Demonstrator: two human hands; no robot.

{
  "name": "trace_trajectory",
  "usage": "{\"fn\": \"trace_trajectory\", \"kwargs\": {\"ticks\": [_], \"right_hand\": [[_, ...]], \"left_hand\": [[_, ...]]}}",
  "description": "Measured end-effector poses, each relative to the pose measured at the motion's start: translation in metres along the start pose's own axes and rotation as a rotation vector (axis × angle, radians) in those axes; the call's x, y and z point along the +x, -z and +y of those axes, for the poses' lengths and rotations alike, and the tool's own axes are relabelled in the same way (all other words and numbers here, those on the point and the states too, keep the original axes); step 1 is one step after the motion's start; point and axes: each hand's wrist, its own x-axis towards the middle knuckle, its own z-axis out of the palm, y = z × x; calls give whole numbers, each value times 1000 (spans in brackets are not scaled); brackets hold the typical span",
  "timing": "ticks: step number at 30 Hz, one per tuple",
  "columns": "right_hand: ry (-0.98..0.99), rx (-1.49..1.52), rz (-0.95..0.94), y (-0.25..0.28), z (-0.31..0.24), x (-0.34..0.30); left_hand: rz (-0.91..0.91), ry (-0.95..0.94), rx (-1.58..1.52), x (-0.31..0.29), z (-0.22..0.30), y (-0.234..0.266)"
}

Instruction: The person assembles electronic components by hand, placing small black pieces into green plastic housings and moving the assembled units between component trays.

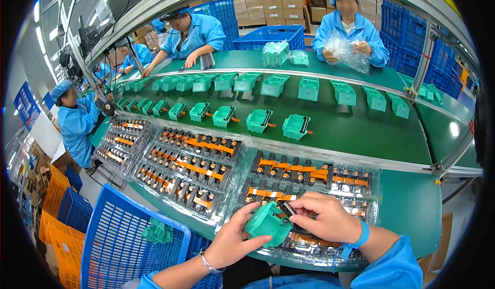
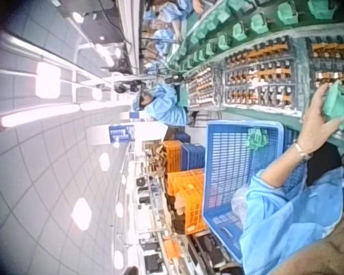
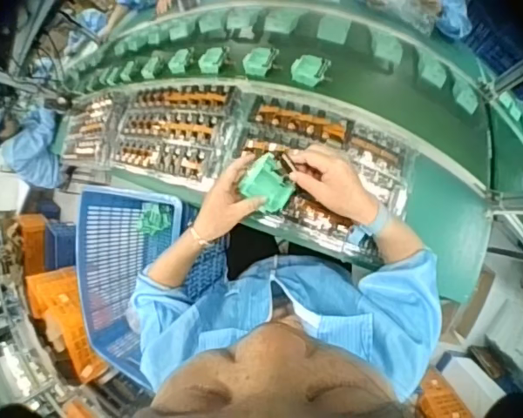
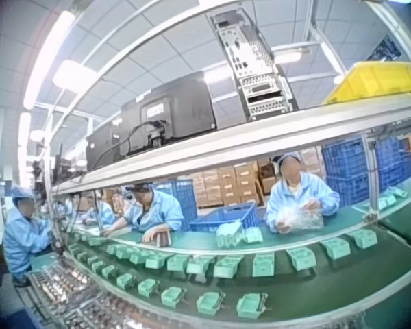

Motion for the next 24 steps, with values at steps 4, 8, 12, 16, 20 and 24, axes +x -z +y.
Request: {"fn": "trace_trajectory", "kwargs": {"ticks": [4,8,12,16,20,24], "right_hand": [[-151,207,-87,-3,15,2],[-278,448,-133,-8,31,1],[-242,345,-148,-8,33,0],[-228,301,-102,-10,30,-1],[-353,300,-218,-7,18,0],[-343,313,-206,-5,12,0]], "left_hand": [[-7,0,-83,0,-4,-2],[15,8,-190,2,-8,-2],[35,-1,-210,1,-8,-6],[63,-56,-212,0,-9,-12],[77,-100,-205,-4,-2,-16],[62,-81,-240,-4,0,-14]]}}
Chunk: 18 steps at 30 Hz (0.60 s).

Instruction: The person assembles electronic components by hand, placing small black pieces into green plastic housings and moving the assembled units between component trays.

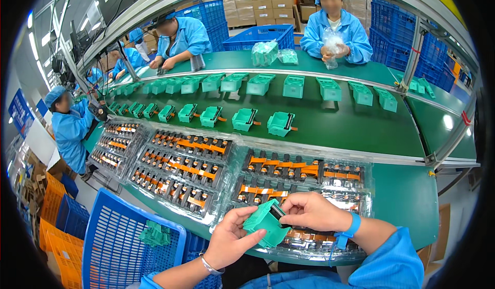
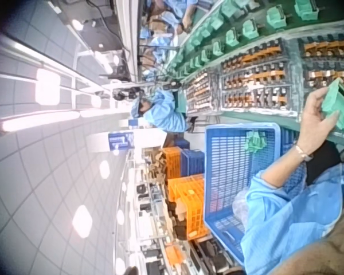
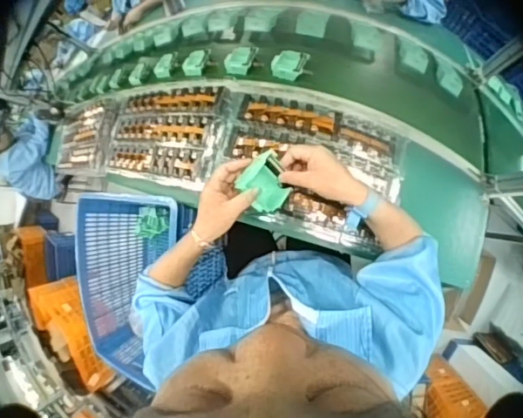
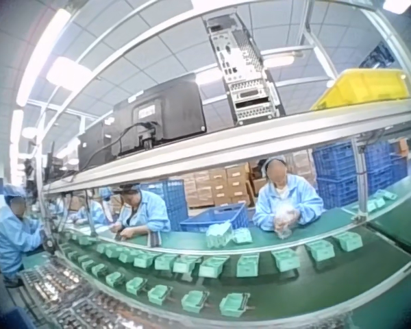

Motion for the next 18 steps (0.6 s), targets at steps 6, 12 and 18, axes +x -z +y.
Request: {"fn": "trace_trajectory", "kwargs": {"ticks": [6,12,18], "right_hand": [[-50,34,-36,2,5,4],[-56,182,-31,5,1,1],[2,396,285,20,8,12]], "left_hand": [[11,68,-32,4,-2,2],[-34,119,-83,2,-1,10],[81,-51,-85,5,-6,11]]}}
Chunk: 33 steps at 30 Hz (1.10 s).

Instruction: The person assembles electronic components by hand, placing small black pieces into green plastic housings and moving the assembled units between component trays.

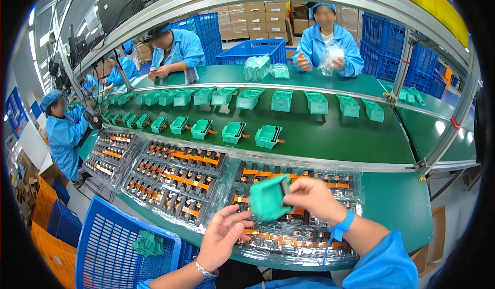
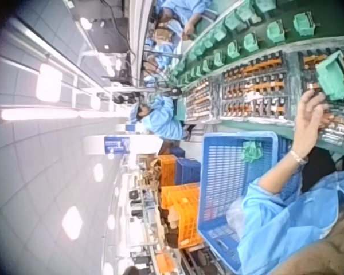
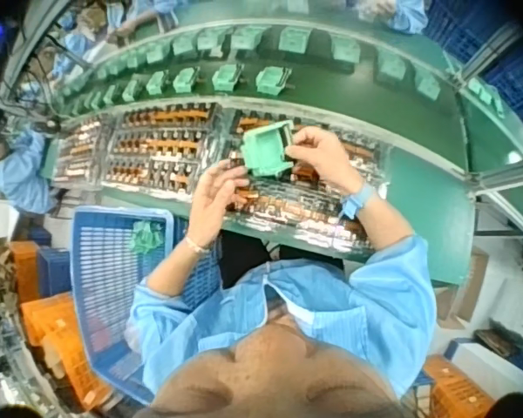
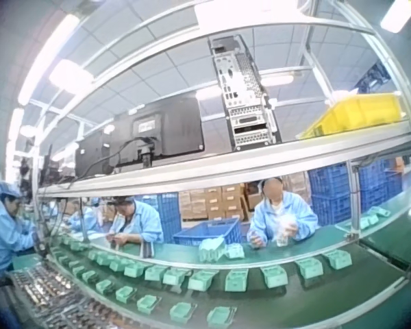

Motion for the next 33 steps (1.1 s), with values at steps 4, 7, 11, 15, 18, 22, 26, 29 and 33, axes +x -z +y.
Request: {"fn": "trace_trajectory", "kwargs": {"ticks": [4,7,11,15,18,22,26,29,33], "right_hand": [[180,1,299,52,-22,26],[197,-122,435,93,-29,59],[-81,-224,593,142,-11,103],[-222,-197,562,144,8,127],[-206,-192,594,146,20,136],[-157,-128,580,158,27,132],[-131,-303,515,135,4,108],[26,-275,444,110,-4,84],[80,-421,423,82,-20,26]], "left_hand": [[-29,-11,-27,-2,6,3],[-74,27,-40,-3,9,5],[-73,13,-27,-5,7,5],[-44,-12,-5,-9,3,9],[-15,2,32,-4,2,11],[55,-65,-24,2,1,13],[242,-190,10,0,19,25],[406,-337,39,-14,41,60],[775,-453,156,-60,63,129]]}}
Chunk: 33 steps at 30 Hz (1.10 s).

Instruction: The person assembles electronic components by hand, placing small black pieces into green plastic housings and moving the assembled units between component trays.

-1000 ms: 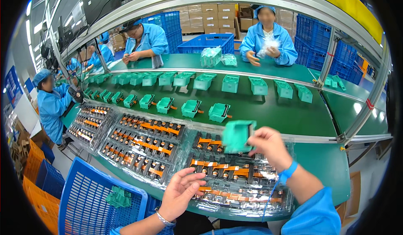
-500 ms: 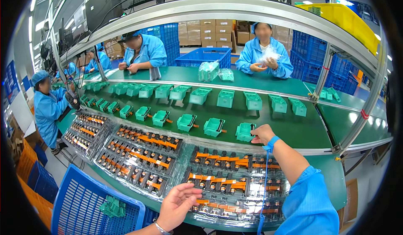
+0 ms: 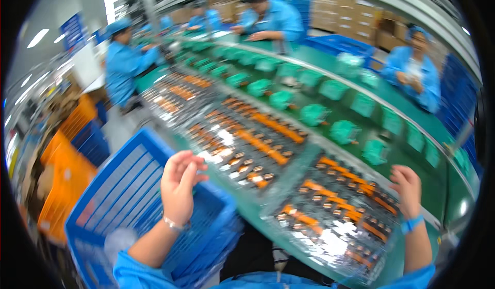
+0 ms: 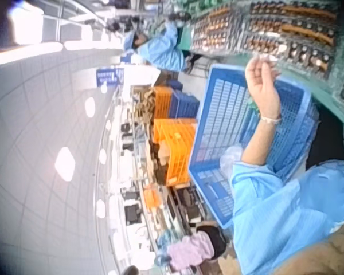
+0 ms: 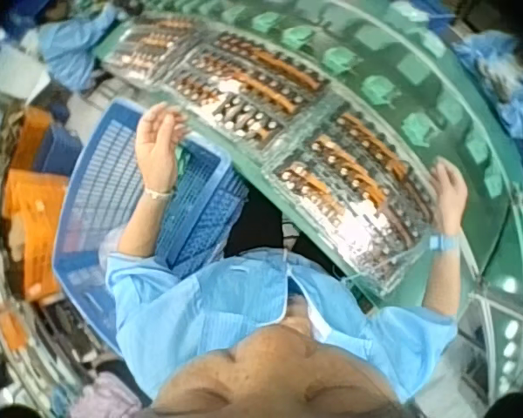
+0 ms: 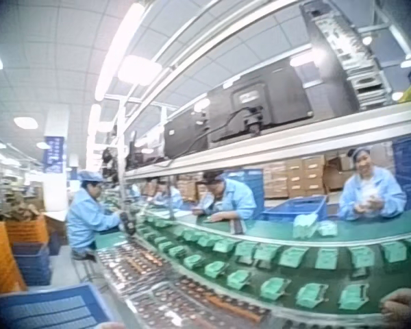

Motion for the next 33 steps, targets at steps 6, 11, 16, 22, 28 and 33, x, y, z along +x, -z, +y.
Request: {"fn": "trace_trajectory", "kwargs": {"ticks": [6,11,16,22,28,33], "right_hand": [[57,14,11,-4,16,-42],[4,39,8,-13,24,-37],[4,-91,109,-1,-2,-69],[-10,-81,247,-3,-13,-82],[-59,-112,277,10,-7,-94],[-91,-127,359,20,8,-105]], "left_hand": [[506,178,314,-8,-68,204],[104,469,1342,-55,-170,337],[-130,261,1507,-4,-193,312],[-246,208,1429,63,-261,329],[-283,323,1337,110,-332,323],[-418,274,1292,148,-375,274]]}}
